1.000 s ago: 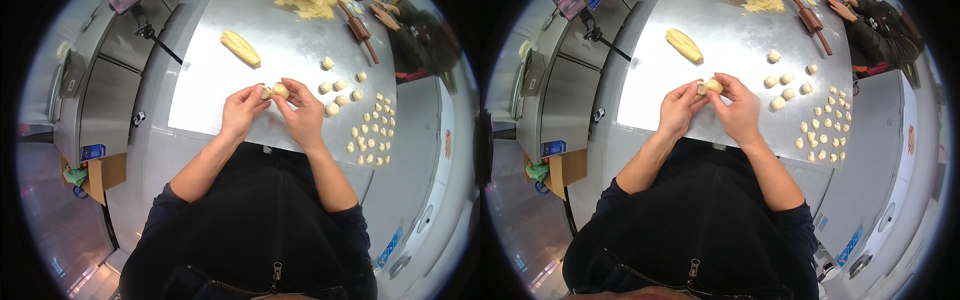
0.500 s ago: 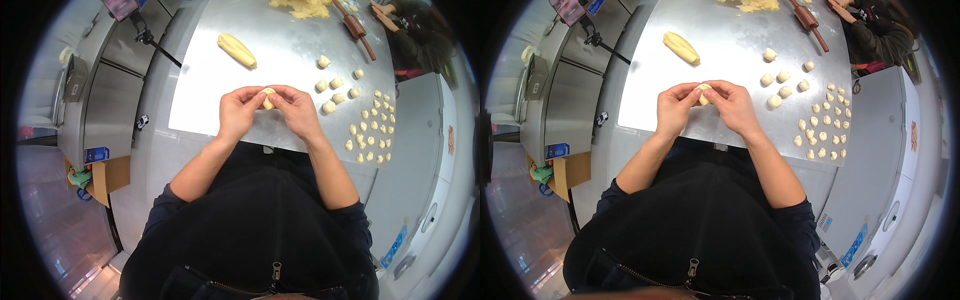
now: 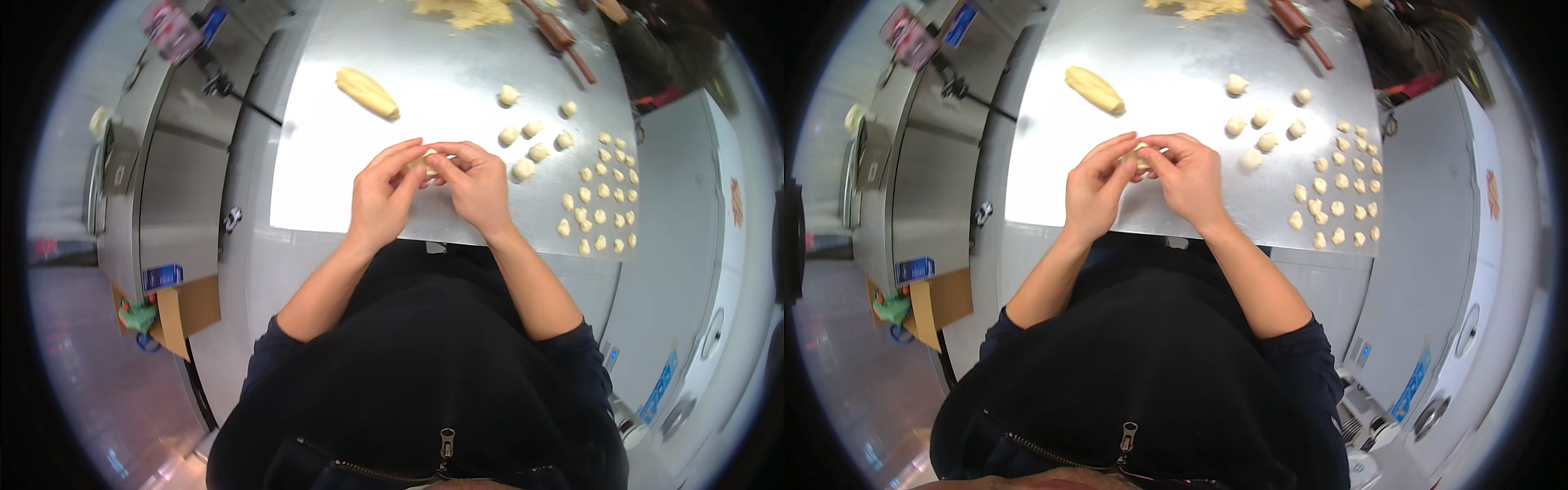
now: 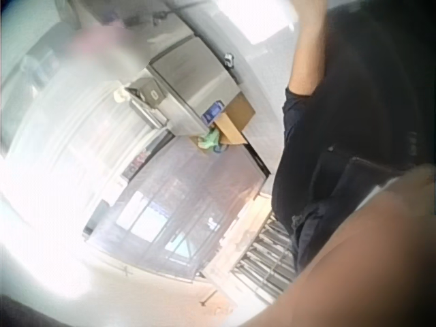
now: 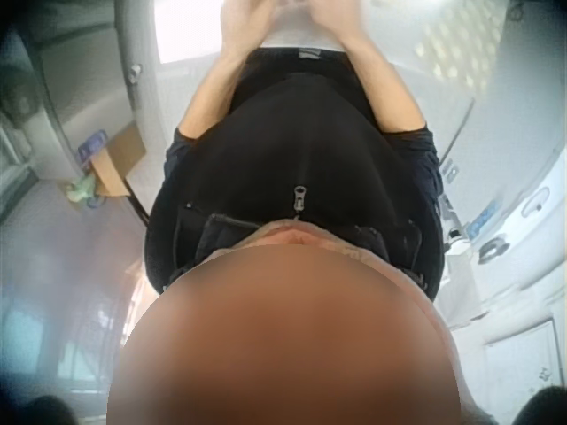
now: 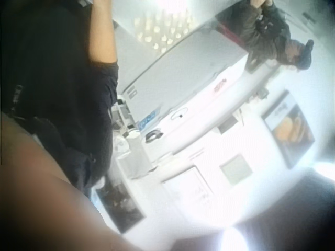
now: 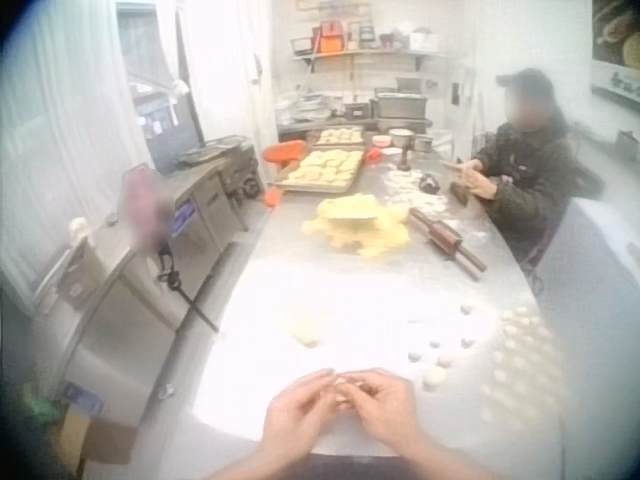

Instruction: The person shapes small pieces of dough into balls and then flattens them using a rolling pin on a stainless steel countertop. The person repeatedly picks up dough pieces, rolls them, and flattens them into discs.

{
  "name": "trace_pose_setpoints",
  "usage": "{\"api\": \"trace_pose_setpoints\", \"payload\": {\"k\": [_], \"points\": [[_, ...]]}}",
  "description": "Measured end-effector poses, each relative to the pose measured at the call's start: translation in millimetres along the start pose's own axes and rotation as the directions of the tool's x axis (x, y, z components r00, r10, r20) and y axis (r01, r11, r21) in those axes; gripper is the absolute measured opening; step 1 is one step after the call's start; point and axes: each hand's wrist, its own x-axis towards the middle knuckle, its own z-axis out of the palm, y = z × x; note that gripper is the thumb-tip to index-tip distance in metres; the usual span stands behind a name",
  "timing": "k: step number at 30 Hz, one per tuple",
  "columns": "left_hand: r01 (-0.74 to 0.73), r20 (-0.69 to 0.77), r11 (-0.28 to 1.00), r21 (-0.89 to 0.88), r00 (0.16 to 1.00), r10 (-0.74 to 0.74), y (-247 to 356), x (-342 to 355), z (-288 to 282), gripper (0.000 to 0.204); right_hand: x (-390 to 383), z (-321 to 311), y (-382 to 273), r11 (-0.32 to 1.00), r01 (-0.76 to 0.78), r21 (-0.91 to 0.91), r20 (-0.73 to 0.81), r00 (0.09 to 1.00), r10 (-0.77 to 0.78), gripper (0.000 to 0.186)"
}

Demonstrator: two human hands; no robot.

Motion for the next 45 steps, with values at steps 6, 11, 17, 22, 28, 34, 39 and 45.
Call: {"api": "trace_pose_setpoints", "payload": {"k": [6,11,17,22,28,34,39,45], "points": [[-0.174,0.024,0.911,0.373,0.984,0.178,0,-7,-4,0.024,-8,-20,1,0.967,0.150,-0.205,0.139,0.983,-0.123,0.023],[-0.321,0.167,0.818,0.478,0.947,0.274,0,-8,-6,0.019,-8,-25,-2,0.972,0.082,-0.221,0.082,0.994,-0.065,0.020],[-0.373,0.121,0.842,0.389,0.927,0.355,2,-7,-8,0.016,-19,-16,-8,0.598,0.601,-0.530,0.131,0.755,-0.642,0.035],[0.070,0.145,0.993,-0.090,0.988,-0.057,-4,-6,-22,0.045,-32,-12,-19,0.542,0.698,-0.468,0.251,0.693,-0.676,0.026],[-0.010,0.081,0.960,-0.281,0.996,0.034,-11,12,-47,0.080,13,-26,-34,0.250,0.768,-0.589,0.076,0.361,-0.930,0.018],[0.091,0.101,0.985,-0.144,0.992,-0.076,-18,14,-60,0.061,23,-38,5,0.731,0.341,-0.591,-0.126,0.856,-0.502,0.033],[0.137,0.249,0.990,0.040,0.958,-0.143,-25,-6,-47,0.046,-47,-65,15,0.750,0.324,-0.576,-0.262,0.796,-0.546,0.030],[0.120,0.443,0.991,0.053,0.887,-0.131,-18,-7,-8,0.045,-132,-127,-12,0.817,0.216,-0.535,-0.514,0.684,-0.518,0.022]]}}
